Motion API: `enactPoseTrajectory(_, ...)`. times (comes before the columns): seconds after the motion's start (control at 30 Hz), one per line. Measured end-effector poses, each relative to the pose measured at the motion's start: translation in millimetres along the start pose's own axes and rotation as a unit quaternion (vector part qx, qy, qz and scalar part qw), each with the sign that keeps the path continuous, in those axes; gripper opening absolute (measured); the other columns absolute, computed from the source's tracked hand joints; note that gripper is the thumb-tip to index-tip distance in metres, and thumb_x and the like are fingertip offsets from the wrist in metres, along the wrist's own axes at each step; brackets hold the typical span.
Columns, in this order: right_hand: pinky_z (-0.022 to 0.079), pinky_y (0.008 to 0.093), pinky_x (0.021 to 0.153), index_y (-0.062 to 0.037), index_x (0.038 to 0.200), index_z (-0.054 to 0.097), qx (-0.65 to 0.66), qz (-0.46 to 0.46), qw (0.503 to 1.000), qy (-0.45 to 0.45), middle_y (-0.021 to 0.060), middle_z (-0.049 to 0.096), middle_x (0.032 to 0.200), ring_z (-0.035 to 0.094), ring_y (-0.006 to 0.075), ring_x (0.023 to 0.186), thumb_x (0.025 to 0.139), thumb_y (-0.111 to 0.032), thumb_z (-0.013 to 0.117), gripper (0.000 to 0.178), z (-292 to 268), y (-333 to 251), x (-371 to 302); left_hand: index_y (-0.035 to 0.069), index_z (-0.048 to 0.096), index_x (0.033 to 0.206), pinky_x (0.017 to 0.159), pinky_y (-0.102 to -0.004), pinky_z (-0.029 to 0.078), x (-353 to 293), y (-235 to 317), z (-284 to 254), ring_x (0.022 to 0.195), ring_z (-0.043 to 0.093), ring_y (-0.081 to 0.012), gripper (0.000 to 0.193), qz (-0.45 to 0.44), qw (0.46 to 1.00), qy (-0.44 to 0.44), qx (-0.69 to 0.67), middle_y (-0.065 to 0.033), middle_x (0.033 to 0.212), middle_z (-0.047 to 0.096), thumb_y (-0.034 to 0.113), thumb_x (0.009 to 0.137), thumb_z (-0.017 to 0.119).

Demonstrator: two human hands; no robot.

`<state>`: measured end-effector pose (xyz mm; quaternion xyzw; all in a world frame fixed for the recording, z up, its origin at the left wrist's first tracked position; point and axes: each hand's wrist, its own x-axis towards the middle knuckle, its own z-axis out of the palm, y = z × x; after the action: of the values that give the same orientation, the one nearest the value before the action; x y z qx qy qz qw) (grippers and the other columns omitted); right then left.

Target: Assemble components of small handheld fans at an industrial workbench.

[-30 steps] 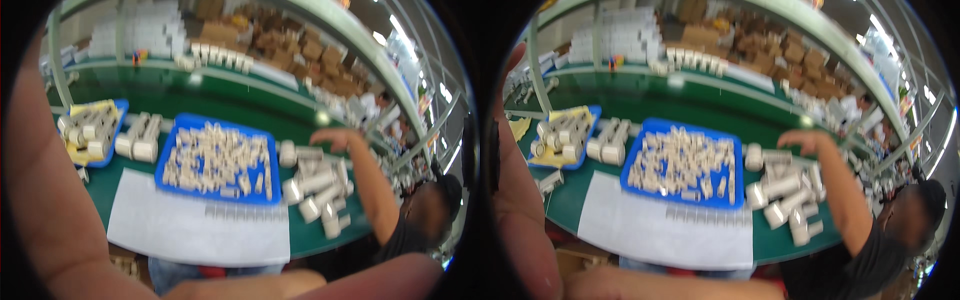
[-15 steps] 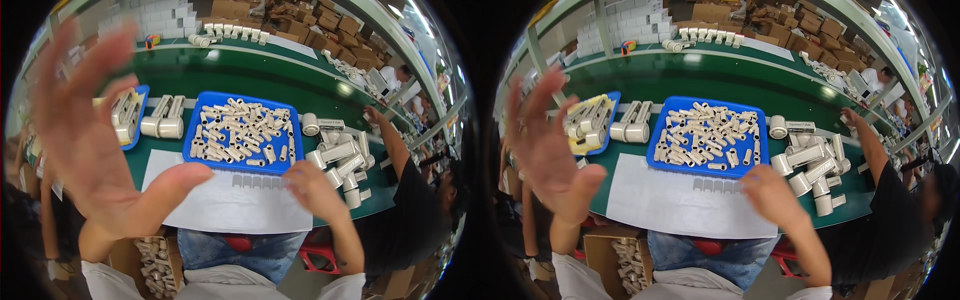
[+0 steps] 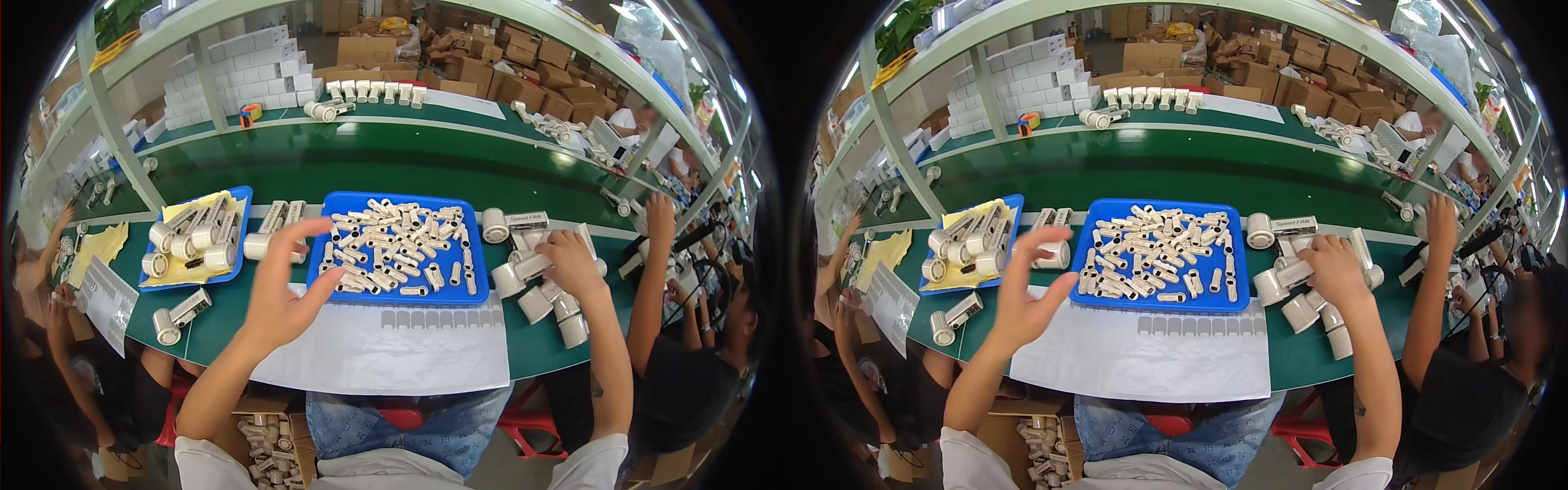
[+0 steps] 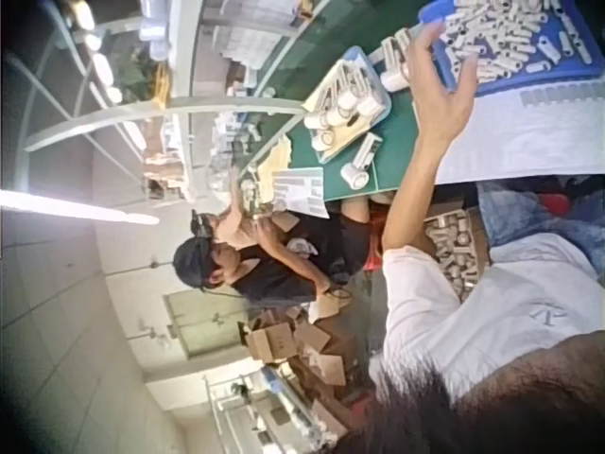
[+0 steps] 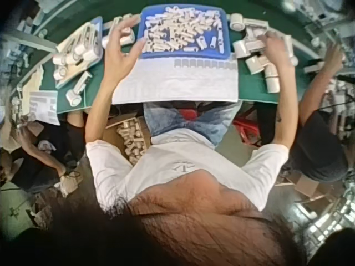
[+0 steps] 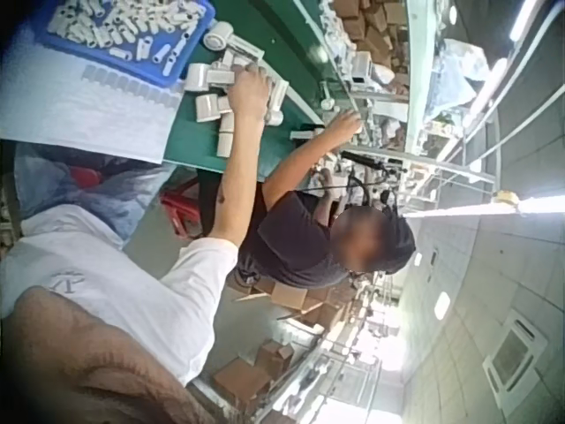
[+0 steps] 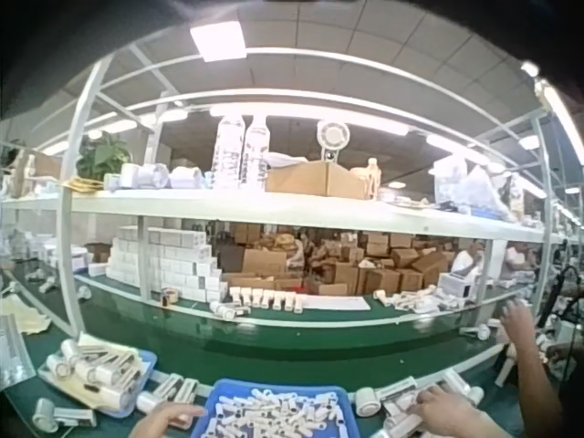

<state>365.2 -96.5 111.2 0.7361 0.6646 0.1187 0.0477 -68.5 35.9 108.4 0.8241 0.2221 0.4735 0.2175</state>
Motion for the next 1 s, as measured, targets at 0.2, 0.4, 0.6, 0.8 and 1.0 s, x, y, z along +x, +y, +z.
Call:
enactPoseTrajectory(0.2, 0.051, 0.0416, 0.086, -0.0080, 0.113, 0.069, 0.101, -0.008, 0.995, 0.019, 0.0117, 0.059, 0.104, 0.061, 0.0312, 0.097, 0.072, -0.010, 0.080, 0.044, -72.8, -25.0, -33.8, 0.007, 0.064, 0.122, 0.093, -0.0403, 0.047, -18.5, -76.0, 37.6, 0.106, 0.060, -0.0304, 0.037, -0.096, 0.987, -0.128, 0.030, -0.0113, 0.106, 0.069, 0.014, 0.087, 0.072)
enactPoseTrajectory(0.4, 0.053, 0.0379, 0.076, -0.0012, 0.114, 0.068, 0.373, -0.149, 0.911, -0.096, 0.0159, 0.065, 0.096, 0.065, 0.0299, 0.089, 0.091, -0.028, 0.070, 0.035, -45.3, -62.5, -43.8, 0.010, 0.076, 0.103, 0.091, -0.0414, 0.048, -10.7, -106.2, 84.4, 0.105, 0.060, -0.0303, 0.022, -0.052, 0.963, -0.244, 0.103, -0.0102, 0.104, 0.069, 0.017, 0.082, 0.077)
enactPoseTrajectory(0.6, 0.050, 0.0292, 0.055, 0.0006, 0.110, 0.067, 0.638, 0.012, 0.742, -0.206, 0.0062, 0.063, 0.078, 0.060, 0.0129, 0.056, 0.103, -0.036, 0.053, 0.040, 53.3, -113.7, -40.2, 0.011, 0.075, 0.090, 0.087, -0.0408, 0.050, -4.6, -112.3, 104.9, 0.098, 0.061, -0.0292, 0.015, -0.070, 0.953, -0.270, 0.120, -0.0080, 0.096, 0.069, 0.015, 0.076, 0.079)
enactPoseTrajectory(0.8, 0.050, 0.0340, 0.058, -0.0030, 0.104, 0.067, 0.572, -0.033, 0.804, -0.156, 0.0093, 0.067, 0.078, 0.063, 0.0202, 0.059, 0.103, -0.036, 0.053, 0.036, 54.9, -145.0, -29.9, 0.006, 0.070, 0.085, 0.084, -0.0386, 0.051, -4.0, -100.0, 100.4, 0.090, 0.064, -0.0285, 0.009, -0.085, 0.968, -0.211, 0.108, -0.0086, 0.091, 0.071, 0.009, 0.078, 0.076)
enactPoseTrajectory(1.0, 0.053, 0.0417, 0.064, -0.0048, 0.093, 0.073, 0.376, -0.103, 0.921, 0.024, 0.0139, 0.071, 0.082, 0.068, 0.0333, 0.072, 0.095, -0.034, 0.063, 0.031, 53.7, -144.0, -37.2, 0.003, 0.070, 0.099, 0.074, -0.0279, 0.057, -12.5, -31.6, 94.0, 0.086, 0.070, -0.0160, 0.020, -0.101, 0.982, -0.128, -0.090, -0.0088, 0.102, 0.073, 0.004, 0.081, 0.079)
